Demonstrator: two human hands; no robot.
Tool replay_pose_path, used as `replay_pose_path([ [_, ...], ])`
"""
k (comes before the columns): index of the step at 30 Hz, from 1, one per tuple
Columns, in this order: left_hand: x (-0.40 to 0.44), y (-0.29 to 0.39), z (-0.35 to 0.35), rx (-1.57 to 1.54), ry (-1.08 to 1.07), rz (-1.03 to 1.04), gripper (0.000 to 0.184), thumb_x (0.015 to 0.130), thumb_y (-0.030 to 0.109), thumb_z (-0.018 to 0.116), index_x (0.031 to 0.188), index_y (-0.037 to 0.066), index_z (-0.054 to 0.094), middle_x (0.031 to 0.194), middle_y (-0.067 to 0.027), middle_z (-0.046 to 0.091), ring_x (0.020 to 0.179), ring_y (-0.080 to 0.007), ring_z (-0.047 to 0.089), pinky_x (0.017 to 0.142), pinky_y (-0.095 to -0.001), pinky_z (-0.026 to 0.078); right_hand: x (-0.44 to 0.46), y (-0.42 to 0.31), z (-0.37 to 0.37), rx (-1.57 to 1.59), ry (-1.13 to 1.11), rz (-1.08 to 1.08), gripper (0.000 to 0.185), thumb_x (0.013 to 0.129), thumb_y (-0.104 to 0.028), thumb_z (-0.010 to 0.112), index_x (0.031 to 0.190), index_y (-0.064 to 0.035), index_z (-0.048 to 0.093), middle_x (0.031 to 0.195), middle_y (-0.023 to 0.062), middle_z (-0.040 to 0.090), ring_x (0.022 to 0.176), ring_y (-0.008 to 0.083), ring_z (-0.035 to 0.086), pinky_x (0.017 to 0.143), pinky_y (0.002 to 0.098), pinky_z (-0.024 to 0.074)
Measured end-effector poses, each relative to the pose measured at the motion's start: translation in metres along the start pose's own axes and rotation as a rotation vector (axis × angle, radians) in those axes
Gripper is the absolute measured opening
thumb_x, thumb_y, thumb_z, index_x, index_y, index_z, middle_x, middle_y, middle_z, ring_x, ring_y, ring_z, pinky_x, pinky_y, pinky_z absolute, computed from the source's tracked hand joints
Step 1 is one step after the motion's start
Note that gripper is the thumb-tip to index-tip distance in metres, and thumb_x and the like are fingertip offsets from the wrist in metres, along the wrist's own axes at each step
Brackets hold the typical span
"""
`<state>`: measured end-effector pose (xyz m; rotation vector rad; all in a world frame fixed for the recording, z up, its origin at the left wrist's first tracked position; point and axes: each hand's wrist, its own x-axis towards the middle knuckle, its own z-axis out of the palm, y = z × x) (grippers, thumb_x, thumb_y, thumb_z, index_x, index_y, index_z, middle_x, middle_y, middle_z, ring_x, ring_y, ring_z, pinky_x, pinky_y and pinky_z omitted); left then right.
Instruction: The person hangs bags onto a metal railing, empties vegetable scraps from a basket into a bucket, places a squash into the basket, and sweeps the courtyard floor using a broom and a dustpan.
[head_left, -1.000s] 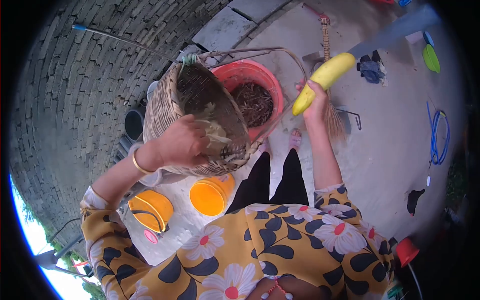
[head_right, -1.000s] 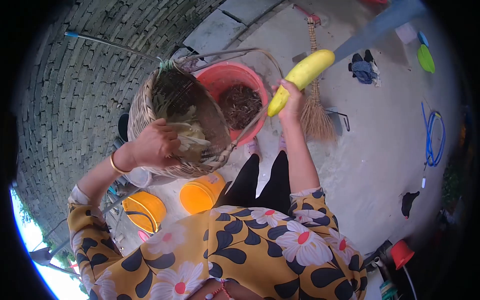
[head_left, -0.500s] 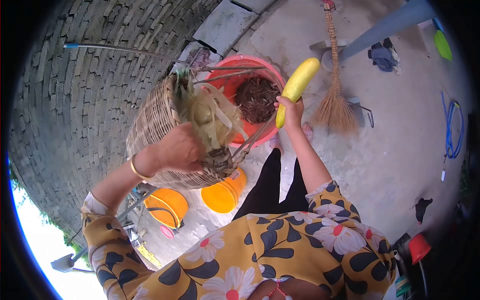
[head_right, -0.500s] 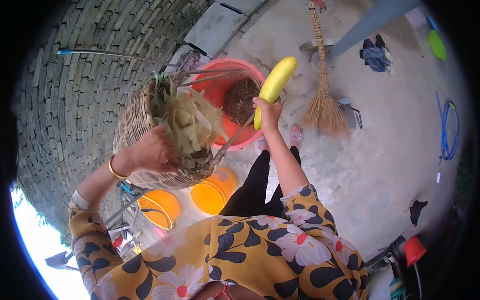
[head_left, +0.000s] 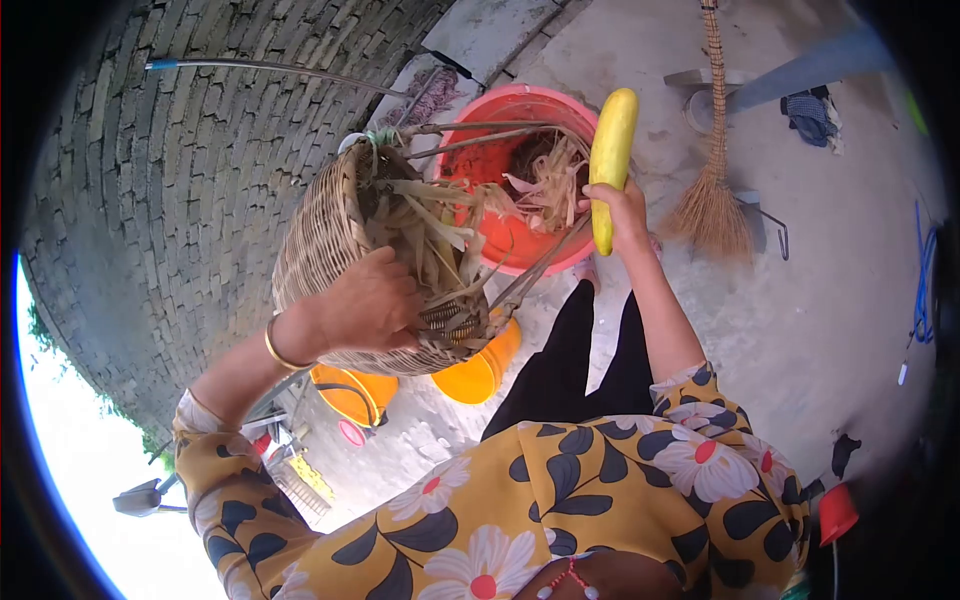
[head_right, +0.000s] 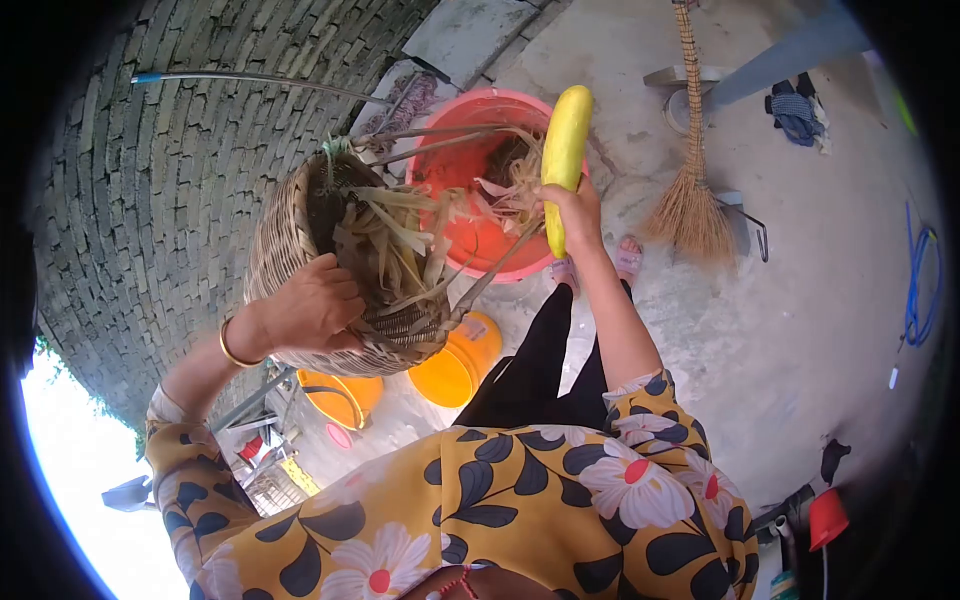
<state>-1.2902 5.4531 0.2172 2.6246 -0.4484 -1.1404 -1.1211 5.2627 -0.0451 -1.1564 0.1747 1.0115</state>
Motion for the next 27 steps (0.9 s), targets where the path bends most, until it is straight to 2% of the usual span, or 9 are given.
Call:
replay_pose_path([
  [4, 0.009, -0.038, 0.052, -0.036, -0.072, -0.069, 0.037, 0.059, 0.044, 0.069, 0.065, 0.008, 0.060, 0.064, -0.0047, 0.055, 0.070, -0.0213, 0.053, 0.072, -0.0328, 0.036, 0.028, 0.063, 0.003, -0.218, 0.138, -0.226, 0.030, 0.066, -0.004, 0.060, 0.094, 0.0007, 0.052, 0.076, 0.0068, 0.055, 0.056, 0.0160, 0.055, 0.052, 0.0261, 0.0461],
  [6, 0.002, -0.071, 0.109, 0.112, -0.234, -0.067, 0.036, 0.059, 0.043, 0.069, 0.064, 0.009, 0.060, 0.064, -0.0038, 0.057, 0.074, -0.0200, 0.054, 0.072, -0.0315, 0.036, 0.031, 0.080, 0.012, -0.037, 0.156, -0.021, 0.019, 0.066, -0.006, 0.061, 0.082, -0.0009, 0.054, 0.066, 0.0044, 0.054, 0.053, 0.0149, 0.053, 0.048, 0.0252, 0.0423],
  [8, 0.000, -0.067, 0.108, 0.034, -0.200, -0.089, 0.035, 0.059, 0.042, 0.070, 0.064, 0.009, 0.061, 0.066, -0.0031, 0.058, 0.074, -0.0192, 0.054, 0.072, -0.0321, 0.036, 0.043, 0.129, -0.001, -0.150, 0.184, -0.134, 0.020, 0.066, -0.007, 0.061, 0.083, -0.0011, 0.053, 0.068, 0.0049, 0.055, 0.053, 0.0149, 0.054, 0.050, 0.0265, 0.0436],
  [13, -0.008, -0.039, 0.055, 0.029, -0.081, -0.037, 0.034, 0.057, 0.042, 0.070, 0.063, 0.010, 0.059, 0.064, -0.0017, 0.056, 0.071, -0.0186, 0.053, 0.069, -0.0312, 0.037, 0.007, 0.067, 0.009, 0.072, 0.092, 0.053, 0.020, 0.067, -0.007, 0.060, 0.085, -0.0001, 0.053, 0.071, 0.0057, 0.055, 0.053, 0.0143, 0.054, 0.050, 0.0260, 0.0443],
  [17, -0.013, -0.008, 0.002, -0.013, 0.097, 0.029, 0.034, 0.055, 0.040, 0.072, 0.060, 0.011, 0.054, 0.060, -0.0004, 0.050, 0.066, -0.0190, 0.049, 0.064, -0.0301, 0.035, -0.003, -0.011, 0.002, 0.019, -0.006, 0.078, 0.023, 0.066, -0.008, 0.060, 0.087, 0.0008, 0.053, 0.072, 0.0069, 0.056, 0.056, 0.0148, 0.055, 0.054, 0.0273, 0.0452],
  [19, -0.002, -0.015, 0.014, -0.116, 0.204, 0.024, 0.033, 0.056, 0.040, 0.071, 0.060, 0.012, 0.054, 0.059, -0.0011, 0.049, 0.063, -0.0195, 0.048, 0.062, -0.0309, 0.033, -0.004, 0.006, 0.006, -0.198, 0.208, -0.346, 0.025, 0.065, -0.007, 0.060, 0.087, 0.0009, 0.054, 0.072, 0.0075, 0.056, 0.055, 0.0141, 0.055, 0.055, 0.0274, 0.0447],
  [20, 0.005, -0.033, 0.037, -0.118, 0.120, -0.002, 0.032, 0.058, 0.041, 0.070, 0.062, 0.011, 0.057, 0.062, -0.0016, 0.052, 0.067, -0.0192, 0.050, 0.066, -0.0309, 0.035, 0.009, 0.028, 0.006, -0.275, 0.207, -0.314, 0.026, 0.063, -0.007, 0.061, 0.087, 0.0000, 0.054, 0.071, 0.0076, 0.056, 0.055, 0.0135, 0.054, 0.054, 0.0271, 0.0438],
  [22, -0.001, -0.061, 0.104, 0.097, -0.158, -0.074, 0.034, 0.059, 0.043, 0.068, 0.065, 0.010, 0.061, 0.065, -0.0024, 0.056, 0.073, -0.0189, 0.054, 0.071, -0.0308, 0.036, 0.015, 0.055, -0.002, -0.178, 0.024, 0.056, 0.026, 0.064, -0.008, 0.061, 0.088, 0.0001, 0.054, 0.070, 0.0073, 0.057, 0.057, 0.0141, 0.055, 0.055, 0.0272, 0.0443],
  [27, -0.027, -0.038, 0.127, 0.037, -0.123, -0.051, 0.033, 0.058, 0.042, 0.067, 0.067, 0.010, 0.063, 0.068, -0.0024, 0.058, 0.077, -0.0187, 0.055, 0.072, -0.0315, 0.038, -0.025, 0.071, -0.002, 0.074, 0.002, 0.069, 0.023, 0.069, -0.012, 0.060, 0.087, 0.0005, 0.053, 0.071, 0.0087, 0.058, 0.058, 0.0191, 0.058, 0.055, 0.0282, 0.0460],
])
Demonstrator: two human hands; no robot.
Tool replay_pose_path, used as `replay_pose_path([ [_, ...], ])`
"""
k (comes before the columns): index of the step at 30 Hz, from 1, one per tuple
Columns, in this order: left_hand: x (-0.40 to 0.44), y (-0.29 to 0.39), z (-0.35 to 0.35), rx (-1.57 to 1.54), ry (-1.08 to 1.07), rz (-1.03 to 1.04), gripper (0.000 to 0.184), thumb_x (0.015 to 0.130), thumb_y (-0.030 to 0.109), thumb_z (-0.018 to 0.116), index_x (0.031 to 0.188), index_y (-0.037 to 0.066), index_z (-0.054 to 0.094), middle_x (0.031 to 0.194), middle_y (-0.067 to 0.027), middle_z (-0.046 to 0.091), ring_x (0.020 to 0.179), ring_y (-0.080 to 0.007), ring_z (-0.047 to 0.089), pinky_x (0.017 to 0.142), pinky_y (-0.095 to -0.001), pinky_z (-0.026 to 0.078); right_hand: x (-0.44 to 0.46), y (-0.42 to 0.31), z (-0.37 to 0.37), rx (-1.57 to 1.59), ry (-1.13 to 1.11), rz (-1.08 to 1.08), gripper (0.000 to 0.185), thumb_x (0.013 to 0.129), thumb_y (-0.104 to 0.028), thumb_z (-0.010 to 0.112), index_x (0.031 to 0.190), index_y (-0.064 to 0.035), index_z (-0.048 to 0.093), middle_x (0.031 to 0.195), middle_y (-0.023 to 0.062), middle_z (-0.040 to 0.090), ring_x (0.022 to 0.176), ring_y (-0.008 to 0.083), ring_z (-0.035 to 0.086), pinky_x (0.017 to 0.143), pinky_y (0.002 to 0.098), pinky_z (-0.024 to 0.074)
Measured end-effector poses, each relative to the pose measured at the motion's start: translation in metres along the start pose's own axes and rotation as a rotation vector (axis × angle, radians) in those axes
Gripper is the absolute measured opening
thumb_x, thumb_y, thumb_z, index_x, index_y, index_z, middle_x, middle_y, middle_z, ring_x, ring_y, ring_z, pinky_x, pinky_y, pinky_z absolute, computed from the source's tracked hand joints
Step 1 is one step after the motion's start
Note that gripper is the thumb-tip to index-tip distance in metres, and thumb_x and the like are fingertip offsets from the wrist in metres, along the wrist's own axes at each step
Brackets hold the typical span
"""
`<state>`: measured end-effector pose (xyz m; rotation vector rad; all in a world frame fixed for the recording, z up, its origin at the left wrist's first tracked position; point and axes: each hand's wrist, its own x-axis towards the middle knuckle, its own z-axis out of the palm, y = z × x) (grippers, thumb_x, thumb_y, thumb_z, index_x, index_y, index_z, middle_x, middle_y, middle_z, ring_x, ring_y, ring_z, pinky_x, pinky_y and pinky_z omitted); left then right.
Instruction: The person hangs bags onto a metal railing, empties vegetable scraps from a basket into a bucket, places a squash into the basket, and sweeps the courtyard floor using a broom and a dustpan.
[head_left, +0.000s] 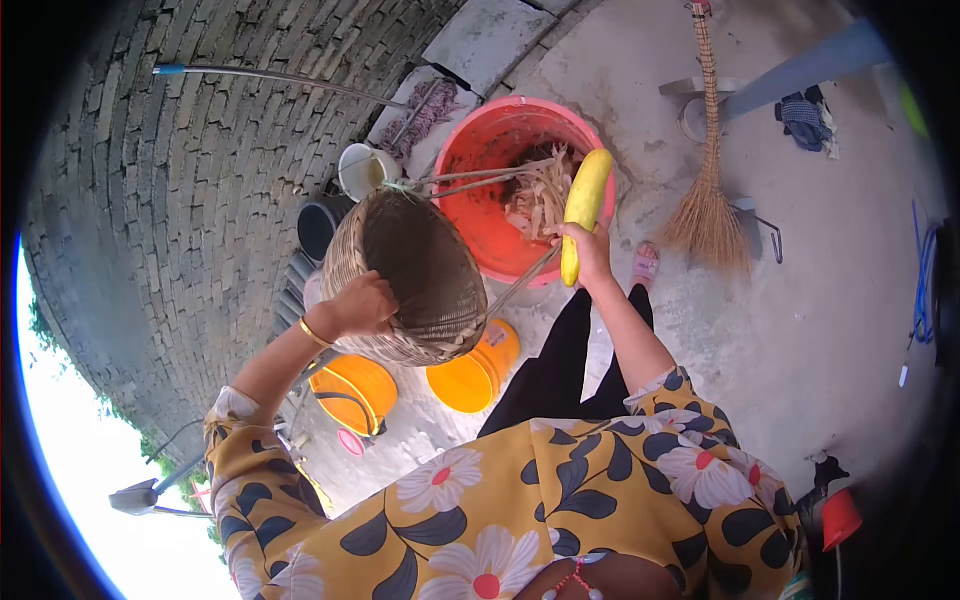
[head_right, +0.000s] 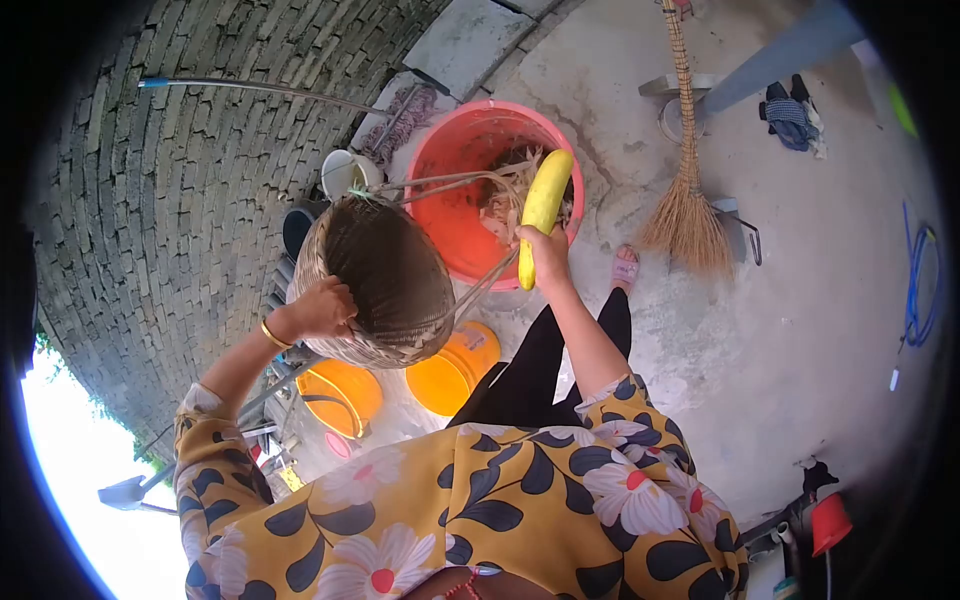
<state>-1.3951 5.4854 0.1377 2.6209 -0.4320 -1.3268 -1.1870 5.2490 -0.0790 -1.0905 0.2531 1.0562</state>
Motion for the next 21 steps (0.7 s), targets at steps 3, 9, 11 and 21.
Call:
replay_pose_path([
  [3, -0.022, 0.014, -0.005, -0.008, 0.089, -0.017, 0.030, 0.056, 0.038, 0.068, 0.065, 0.010, 0.061, 0.067, -0.0024, 0.056, 0.075, -0.0190, 0.052, 0.072, -0.0311, 0.038, -0.034, -0.037, 0.007, 0.115, 0.002, 0.112, 0.023, 0.069, -0.010, 0.060, 0.089, -0.0002, 0.052, 0.072, 0.0061, 0.055, 0.060, 0.0187, 0.058, 0.055, 0.0278, 0.0444],
  [9, -0.047, 0.040, -0.002, 0.028, 0.334, -0.017, 0.027, 0.055, 0.029, 0.069, 0.062, 0.008, 0.054, 0.066, -0.0041, 0.052, 0.072, -0.0207, 0.050, 0.070, -0.0315, 0.038, -0.126, -0.124, 0.022, 0.129, -0.172, -0.044, 0.031, 0.070, -0.017, 0.056, 0.095, 0.0021, 0.051, 0.078, 0.0113, 0.057, 0.065, 0.0222, 0.060, 0.060, 0.0315, 0.0475],
  [11, -0.040, 0.050, -0.007, 0.074, 0.409, 0.005, 0.025, 0.056, 0.027, 0.068, 0.062, 0.008, 0.053, 0.066, -0.0044, 0.051, 0.071, -0.0209, 0.049, 0.070, -0.0317, 0.038, -0.163, -0.151, 0.023, 0.110, -0.199, -0.117, 0.034, 0.070, -0.019, 0.055, 0.096, 0.0028, 0.051, 0.079, 0.0134, 0.058, 0.066, 0.0232, 0.060, 0.061, 0.0330, 0.0482],
  [21, 0.058, 0.134, -0.071, 0.146, 0.656, 0.219, 0.028, 0.054, 0.023, 0.069, 0.071, 0.007, 0.054, 0.073, -0.0050, 0.052, 0.077, -0.0223, 0.050, 0.076, -0.0326, 0.039, -0.313, -0.226, -0.049, 0.123, -0.112, -0.497, 0.049, 0.062, -0.015, 0.056, 0.107, 0.0045, 0.047, 0.089, 0.0118, 0.054, 0.078, 0.0245, 0.058, 0.067, 0.0396, 0.0510],
])
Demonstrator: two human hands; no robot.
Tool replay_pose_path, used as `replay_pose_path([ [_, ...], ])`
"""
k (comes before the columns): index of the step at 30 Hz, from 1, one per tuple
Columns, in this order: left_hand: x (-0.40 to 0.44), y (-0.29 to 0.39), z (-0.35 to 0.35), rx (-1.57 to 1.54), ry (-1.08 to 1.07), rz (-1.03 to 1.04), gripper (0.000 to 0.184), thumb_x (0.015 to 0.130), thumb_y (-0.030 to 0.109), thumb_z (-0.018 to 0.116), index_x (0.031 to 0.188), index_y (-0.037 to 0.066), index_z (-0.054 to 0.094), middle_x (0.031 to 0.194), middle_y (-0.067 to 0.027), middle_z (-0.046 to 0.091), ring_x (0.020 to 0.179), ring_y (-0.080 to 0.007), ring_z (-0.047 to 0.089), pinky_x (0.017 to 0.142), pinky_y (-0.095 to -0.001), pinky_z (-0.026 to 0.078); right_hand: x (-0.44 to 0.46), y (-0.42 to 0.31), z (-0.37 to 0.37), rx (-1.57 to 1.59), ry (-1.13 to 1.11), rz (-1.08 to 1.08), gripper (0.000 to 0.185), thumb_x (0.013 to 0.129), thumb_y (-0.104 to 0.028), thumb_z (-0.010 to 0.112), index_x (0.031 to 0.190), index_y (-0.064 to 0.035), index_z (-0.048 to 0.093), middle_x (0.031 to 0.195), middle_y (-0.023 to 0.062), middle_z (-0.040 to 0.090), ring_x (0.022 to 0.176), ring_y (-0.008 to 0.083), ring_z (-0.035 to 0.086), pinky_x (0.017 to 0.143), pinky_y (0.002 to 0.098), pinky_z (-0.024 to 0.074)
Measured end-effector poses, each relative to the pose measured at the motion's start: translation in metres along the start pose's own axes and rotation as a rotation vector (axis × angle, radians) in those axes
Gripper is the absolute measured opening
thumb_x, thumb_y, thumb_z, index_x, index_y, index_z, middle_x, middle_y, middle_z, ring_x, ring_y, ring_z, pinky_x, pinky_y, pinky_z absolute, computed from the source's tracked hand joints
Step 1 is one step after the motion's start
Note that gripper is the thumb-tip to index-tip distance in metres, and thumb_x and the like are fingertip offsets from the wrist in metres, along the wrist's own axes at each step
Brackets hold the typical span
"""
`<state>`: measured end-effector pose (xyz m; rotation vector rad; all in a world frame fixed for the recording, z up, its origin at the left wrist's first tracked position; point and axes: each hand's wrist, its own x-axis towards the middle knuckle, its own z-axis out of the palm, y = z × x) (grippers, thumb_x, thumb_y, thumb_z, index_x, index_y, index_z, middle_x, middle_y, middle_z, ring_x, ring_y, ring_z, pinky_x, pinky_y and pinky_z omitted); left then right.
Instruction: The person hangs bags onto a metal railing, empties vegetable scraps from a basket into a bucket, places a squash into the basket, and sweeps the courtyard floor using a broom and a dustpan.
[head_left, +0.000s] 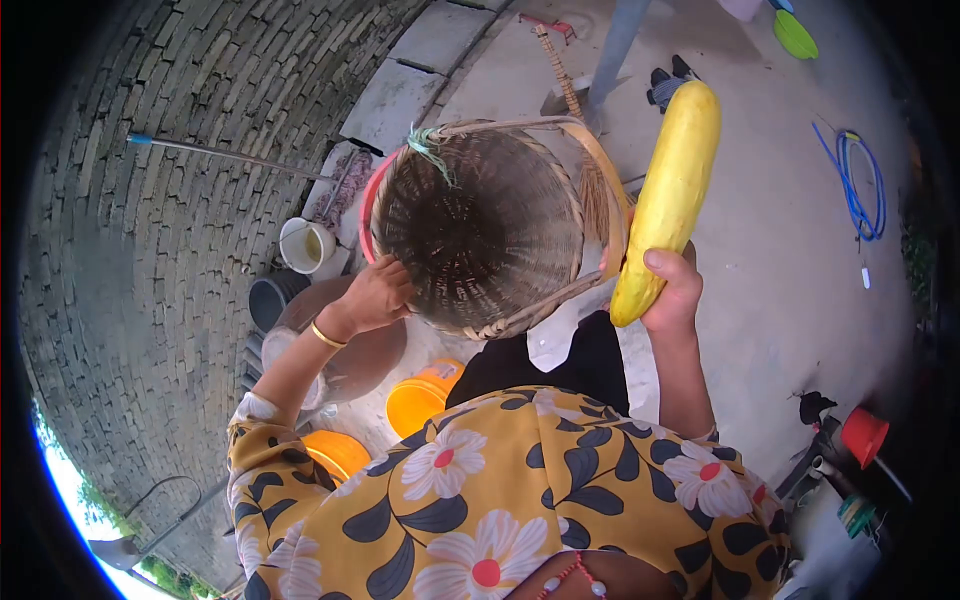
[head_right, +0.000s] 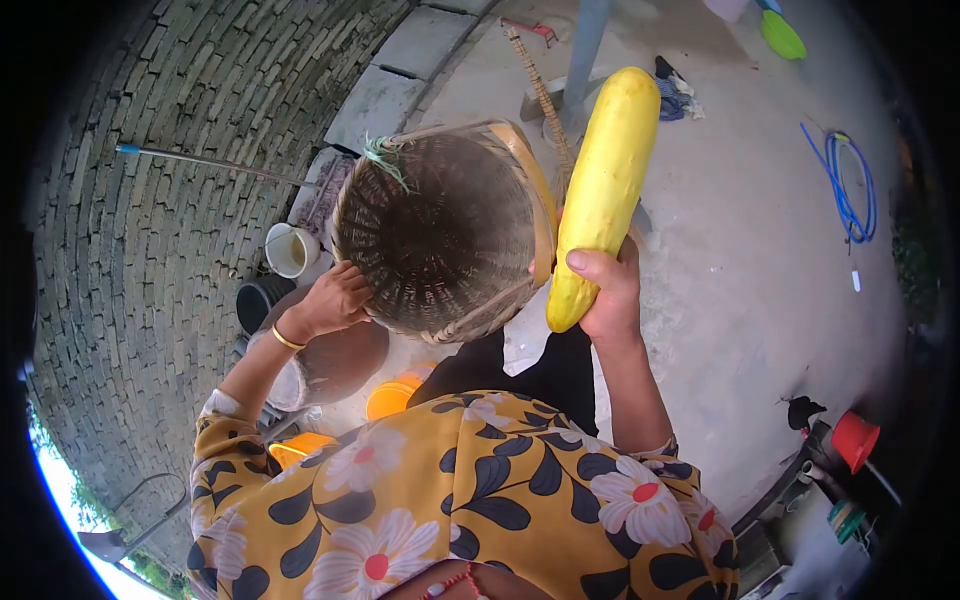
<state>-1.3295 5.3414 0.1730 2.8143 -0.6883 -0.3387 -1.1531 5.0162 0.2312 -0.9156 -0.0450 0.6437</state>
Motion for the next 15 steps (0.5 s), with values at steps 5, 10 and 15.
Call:
replay_pose_path([
  [5, 0.116, 0.061, 0.017, -0.029, 0.139, 0.193, 0.026, 0.056, 0.022, 0.067, 0.073, 0.006, 0.056, 0.069, -0.0051, 0.049, 0.074, -0.0217, 0.048, 0.073, -0.0324, 0.039, -0.064, -0.075, -0.071, -0.005, 0.113, -0.133, 0.050, 0.061, -0.014, 0.057, 0.106, 0.0057, 0.048, 0.089, 0.0123, 0.055, 0.077, 0.0220, 0.058, 0.069, 0.0335, 0.0497],
  [10, 0.255, 0.147, 0.043, 0.013, 0.066, 0.338, 0.027, 0.057, 0.026, 0.065, 0.073, 0.007, 0.055, 0.075, -0.0042, 0.052, 0.081, -0.0216, 0.050, 0.077, -0.0341, 0.038, -0.132, -0.160, -0.177, -0.022, 0.232, -0.306, 0.049, 0.060, -0.012, 0.056, 0.104, 0.0064, 0.049, 0.088, 0.0115, 0.057, 0.075, 0.0185, 0.058, 0.071, 0.0283, 0.0472],
  [15, 0.403, 0.253, 0.055, -0.047, -0.061, 0.470, 0.030, 0.058, 0.027, 0.065, 0.078, 0.006, 0.056, 0.080, -0.0066, 0.054, 0.090, -0.0235, 0.049, 0.081, -0.0358, 0.038, -0.213, -0.243, -0.276, -0.058, 0.488, -0.379, 0.045, 0.060, -0.010, 0.056, 0.102, 0.0053, 0.051, 0.084, 0.0092, 0.056, 0.075, 0.0174, 0.056, 0.067, 0.0274, 0.0454],
])
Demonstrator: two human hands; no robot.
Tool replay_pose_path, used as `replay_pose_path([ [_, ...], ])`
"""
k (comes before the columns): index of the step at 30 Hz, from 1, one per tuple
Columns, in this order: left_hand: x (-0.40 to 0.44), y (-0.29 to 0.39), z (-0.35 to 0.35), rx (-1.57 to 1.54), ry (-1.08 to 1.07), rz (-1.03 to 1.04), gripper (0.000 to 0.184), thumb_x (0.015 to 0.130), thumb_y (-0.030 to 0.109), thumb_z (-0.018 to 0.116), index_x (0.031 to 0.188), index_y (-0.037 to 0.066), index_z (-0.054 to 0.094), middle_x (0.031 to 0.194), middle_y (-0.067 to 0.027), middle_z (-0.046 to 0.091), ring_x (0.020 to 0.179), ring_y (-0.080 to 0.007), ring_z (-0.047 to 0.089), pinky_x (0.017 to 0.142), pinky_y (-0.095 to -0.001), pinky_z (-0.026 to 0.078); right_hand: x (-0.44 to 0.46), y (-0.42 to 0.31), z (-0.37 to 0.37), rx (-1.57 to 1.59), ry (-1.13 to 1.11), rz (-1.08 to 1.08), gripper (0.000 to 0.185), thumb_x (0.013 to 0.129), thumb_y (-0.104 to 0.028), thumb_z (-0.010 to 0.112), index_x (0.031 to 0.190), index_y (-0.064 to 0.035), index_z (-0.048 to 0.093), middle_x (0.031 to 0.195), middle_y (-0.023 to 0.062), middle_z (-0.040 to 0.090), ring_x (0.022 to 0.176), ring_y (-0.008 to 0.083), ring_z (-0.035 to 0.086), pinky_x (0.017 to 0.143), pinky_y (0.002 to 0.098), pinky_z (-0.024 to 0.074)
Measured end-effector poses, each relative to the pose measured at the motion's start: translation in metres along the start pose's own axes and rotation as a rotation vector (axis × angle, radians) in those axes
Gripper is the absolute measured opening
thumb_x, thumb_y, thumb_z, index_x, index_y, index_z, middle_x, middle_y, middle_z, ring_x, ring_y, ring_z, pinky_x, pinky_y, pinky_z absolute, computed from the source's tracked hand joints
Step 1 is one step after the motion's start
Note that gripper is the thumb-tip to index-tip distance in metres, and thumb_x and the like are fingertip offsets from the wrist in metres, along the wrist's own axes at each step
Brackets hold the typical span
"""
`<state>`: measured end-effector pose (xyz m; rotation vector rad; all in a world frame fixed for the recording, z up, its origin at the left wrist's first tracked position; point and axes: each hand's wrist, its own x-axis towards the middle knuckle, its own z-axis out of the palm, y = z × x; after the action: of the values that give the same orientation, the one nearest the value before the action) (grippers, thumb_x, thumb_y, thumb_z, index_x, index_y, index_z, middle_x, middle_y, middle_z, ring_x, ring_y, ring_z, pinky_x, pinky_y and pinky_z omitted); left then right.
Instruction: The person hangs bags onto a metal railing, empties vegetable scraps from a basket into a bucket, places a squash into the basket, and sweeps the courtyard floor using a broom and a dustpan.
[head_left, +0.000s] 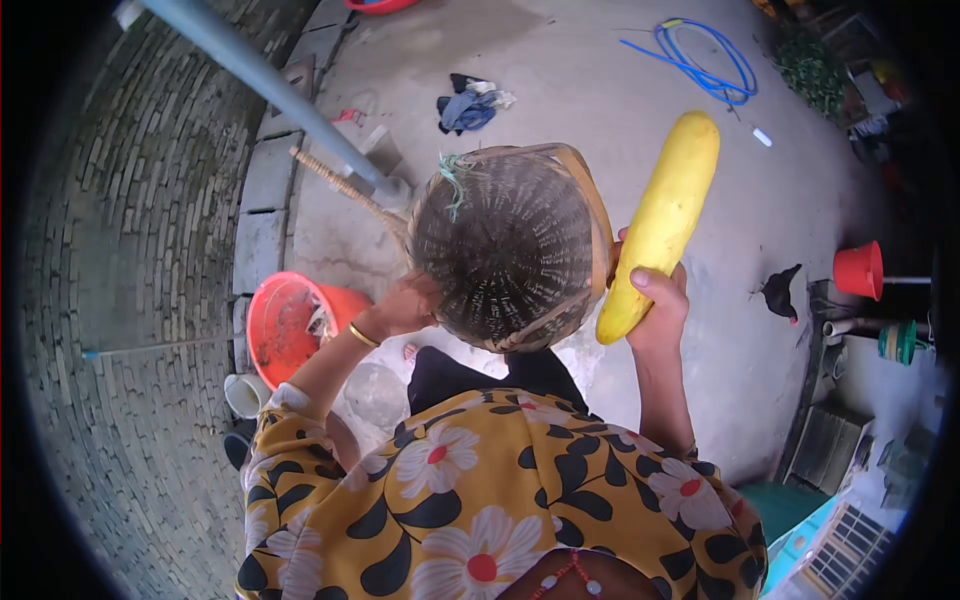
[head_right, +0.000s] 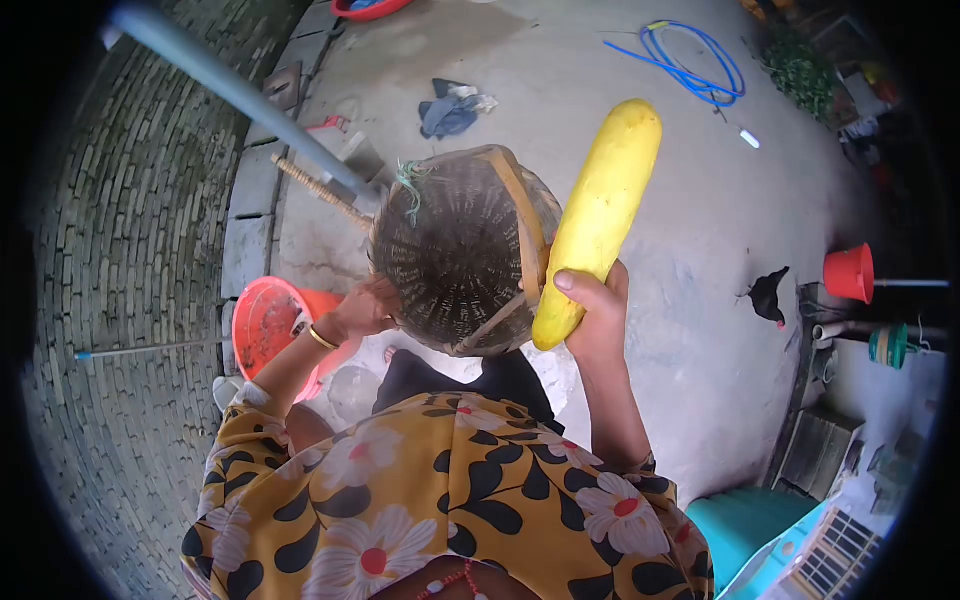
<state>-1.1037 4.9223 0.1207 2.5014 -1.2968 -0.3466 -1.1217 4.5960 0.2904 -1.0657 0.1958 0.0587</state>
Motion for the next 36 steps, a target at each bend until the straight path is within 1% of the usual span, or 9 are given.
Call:
replay_pose_path([
  [3, 0.103, 0.027, -0.023, 0.016, 0.061, 0.110, 0.038, 0.059, 0.025, 0.067, 0.090, 0.005, 0.057, 0.091, -0.0092, 0.054, 0.097, -0.0259, 0.048, 0.085, -0.0372, 0.038, 0.002, -0.049, -0.060, 0.002, 0.215, -0.117, 0.043, 0.060, -0.011, 0.056, 0.100, 0.0047, 0.051, 0.082, 0.0082, 0.056, 0.073, 0.0173, 0.055, 0.066, 0.0272, 0.0444],
  [4, 0.134, 0.032, -0.027, -0.018, 0.115, 0.127, 0.044, 0.060, 0.022, 0.068, 0.099, 0.006, 0.055, 0.100, -0.0104, 0.051, 0.101, -0.0276, 0.047, 0.087, -0.0378, 0.037, 0.005, -0.065, -0.074, -0.097, 0.327, -0.139, 0.051, 0.057, -0.023, 0.056, 0.099, 0.0044, 0.050, 0.075, 0.0104, 0.053, 0.064, 0.0183, 0.052, 0.058, 0.0266, 0.0424],
  [7, 0.219, 0.047, -0.059, -0.061, 0.069, 0.097, 0.044, 0.062, 0.018, 0.068, 0.102, 0.008, 0.053, 0.099, -0.0099, 0.051, 0.101, -0.0268, 0.046, 0.086, -0.0374, 0.038, 0.016, -0.086, -0.131, -0.083, 0.549, -0.231, 0.047, 0.059, -0.020, 0.055, 0.099, 0.0046, 0.050, 0.076, 0.0099, 0.053, 0.065, 0.0179, 0.053, 0.058, 0.0273, 0.0434],
  [13, 0.371, 0.041, -0.064, -0.222, -0.012, 0.262, 0.036, 0.069, 0.019, 0.064, 0.101, 0.007, 0.054, 0.092, -0.0107, 0.053, 0.090, -0.0287, 0.051, 0.078, -0.0375, 0.042, 0.052, -0.129, -0.230, -0.102, 0.809, -0.271, 0.040, 0.064, -0.014, 0.053, 0.098, 0.0067, 0.048, 0.076, 0.0092, 0.052, 0.061, 0.0170, 0.053, 0.053, 0.0270, 0.0450],
  [17, 0.488, 0.040, -0.075, -0.300, -0.047, 0.386, 0.035, 0.070, 0.019, 0.064, 0.102, 0.007, 0.055, 0.092, -0.0118, 0.056, 0.089, -0.0289, 0.053, 0.076, -0.0382, 0.043, 0.081, -0.192, -0.285, -0.115, 0.894, -0.310, 0.034, 0.065, -0.017, 0.054, 0.091, 0.0049, 0.048, 0.062, 0.0080, 0.050, 0.045, 0.0175, 0.050, 0.043, 0.0268, 0.0432],
  [19, 0.546, 0.022, -0.086, -0.320, -0.046, 0.440, 0.035, 0.071, 0.020, 0.064, 0.102, 0.007, 0.055, 0.092, -0.0123, 0.056, 0.089, -0.0288, 0.053, 0.075, -0.0385, 0.043, 0.093, -0.229, -0.310, -0.168, 1.075, -0.356, 0.031, 0.065, -0.019, 0.055, 0.086, 0.0032, 0.048, 0.060, 0.0082, 0.050, 0.041, 0.0177, 0.049, 0.039, 0.0265, 0.0414],
  [26, 0.725, -0.028, -0.130, -0.238, -0.123, 0.371, 0.032, 0.074, 0.025, 0.059, 0.099, 0.006, 0.056, 0.096, -0.0132, 0.057, 0.094, -0.0283, 0.053, 0.080, -0.0384, 0.043, 0.107, -0.275, -0.458, -0.210, 1.652, -0.442, 0.027, 0.066, -0.017, 0.057, 0.083, 0.0024, 0.052, 0.061, 0.0050, 0.048, 0.049, 0.0153, 0.048, 0.043, 0.0280, 0.0397],
  [30, 0.824, -0.051, -0.148, -0.202, -0.170, 0.411, 0.031, 0.075, 0.025, 0.059, 0.098, 0.006, 0.056, 0.095, -0.0134, 0.058, 0.094, -0.0280, 0.053, 0.080, -0.0386, 0.043, 0.131, -0.264, -0.504, -0.183, 1.757, -0.466, 0.026, 0.069, -0.023, 0.055, 0.076, 0.0023, 0.053, 0.059, 0.0051, 0.049, 0.048, 0.0155, 0.047, 0.046, 0.0277, 0.0379],
  [36, 0.995, -0.080, -0.157, -0.047, -0.281, 0.218, 0.031, 0.076, 0.025, 0.059, 0.101, 0.007, 0.056, 0.097, -0.0126, 0.057, 0.097, -0.0282, 0.053, 0.081, -0.0386, 0.042, 0.210, -0.266, -0.610, -0.025, 1.714, -0.478, 0.030, 0.070, -0.028, 0.053, 0.070, 0.0019, 0.055, 0.058, 0.0092, 0.053, 0.046, 0.0182, 0.048, 0.046, 0.0282, 0.0402],
])
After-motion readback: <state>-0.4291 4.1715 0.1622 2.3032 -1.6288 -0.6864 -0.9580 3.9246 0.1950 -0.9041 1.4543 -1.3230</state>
